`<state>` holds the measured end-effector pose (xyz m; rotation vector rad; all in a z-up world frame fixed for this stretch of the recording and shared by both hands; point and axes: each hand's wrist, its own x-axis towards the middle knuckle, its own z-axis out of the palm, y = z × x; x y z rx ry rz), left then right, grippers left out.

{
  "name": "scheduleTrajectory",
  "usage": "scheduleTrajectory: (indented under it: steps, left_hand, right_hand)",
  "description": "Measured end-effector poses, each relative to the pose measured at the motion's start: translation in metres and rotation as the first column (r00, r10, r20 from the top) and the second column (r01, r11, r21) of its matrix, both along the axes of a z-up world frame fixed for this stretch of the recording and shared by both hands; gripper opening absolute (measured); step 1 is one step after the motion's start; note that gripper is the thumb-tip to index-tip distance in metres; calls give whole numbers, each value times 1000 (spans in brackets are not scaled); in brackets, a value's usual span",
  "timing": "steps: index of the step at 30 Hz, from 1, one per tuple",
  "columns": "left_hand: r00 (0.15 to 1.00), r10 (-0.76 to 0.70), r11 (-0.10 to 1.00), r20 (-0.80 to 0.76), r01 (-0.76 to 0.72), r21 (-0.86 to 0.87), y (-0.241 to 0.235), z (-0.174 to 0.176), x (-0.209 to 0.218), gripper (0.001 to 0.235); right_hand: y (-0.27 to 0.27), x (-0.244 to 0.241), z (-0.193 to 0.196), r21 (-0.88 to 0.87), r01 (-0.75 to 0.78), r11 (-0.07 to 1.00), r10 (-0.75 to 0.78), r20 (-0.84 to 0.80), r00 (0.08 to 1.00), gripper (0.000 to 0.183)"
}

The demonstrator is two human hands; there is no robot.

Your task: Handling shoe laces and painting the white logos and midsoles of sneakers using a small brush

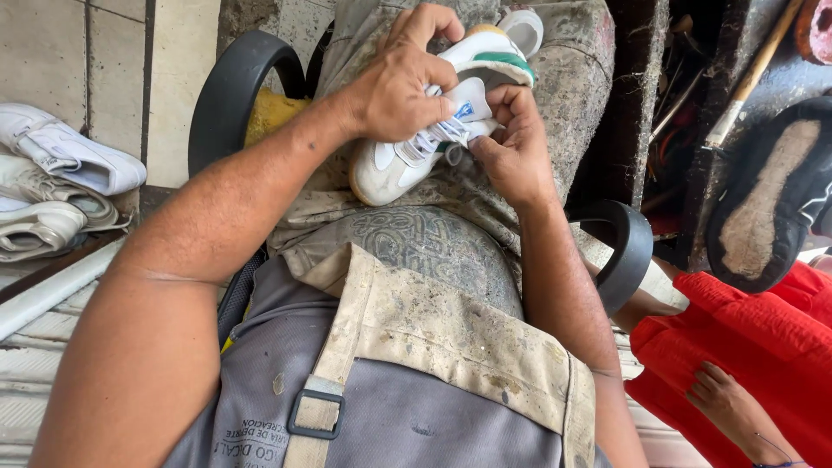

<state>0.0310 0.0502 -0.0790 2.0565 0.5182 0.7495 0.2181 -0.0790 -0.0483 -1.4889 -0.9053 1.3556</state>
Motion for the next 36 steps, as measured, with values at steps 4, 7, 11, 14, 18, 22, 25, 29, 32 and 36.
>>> scheduleTrajectory:
  steps: [4, 7, 11, 14, 18, 22, 25, 29, 32, 36]
  left_hand:
    - [995, -104, 970, 2, 101, 222, 0, 32, 7, 20]
    - [979, -202, 902, -10, 190, 387, 3, 35, 14, 15]
    - [908, -273, 884, -316, 367, 290, 9, 42, 19, 27]
    - [890, -262, 915, -373, 352, 197, 14, 24, 19, 16]
    - [878, -295, 943, -378, 332, 33, 15, 27, 16, 7]
    - [874, -307, 951, -378, 265, -159, 16, 35, 20, 10]
    - [880, -273, 957, -388, 208, -201, 14, 36, 22, 21]
    - [926, -190, 976, -327, 143, -163, 12, 24, 24, 34]
    - [924, -184, 976, -336, 130, -176, 13, 20, 27, 33]
    - [938, -217, 975, -269, 197, -101, 11, -7, 26, 34]
  right_hand:
    - [-4, 18, -24, 106, -77, 991, 97, -191, 977, 48]
    - [-7, 27, -38, 201, -105, 974, 160, -283, 946, 49]
    - [-8, 22, -49, 268, -28, 963, 113, -308, 945, 50]
    - [-7, 4, -51, 410, 55, 910, -1, -130, 991, 54]
    - [-14, -5, -48, 435, 84, 896, -158, 136, 978, 51]
    - [-14, -2, -58, 536, 58, 842, -260, 309, 915, 44]
    - [-15, 6, -56, 619, -48, 784, -341, 493, 800, 40]
    - [-16, 5, -39, 668, -135, 732, -388, 571, 724, 36]
    - [-17, 2, -18, 672, -209, 711, -349, 595, 725, 30]
    - [-39, 10, -10, 616, -162, 771, -332, 605, 724, 19]
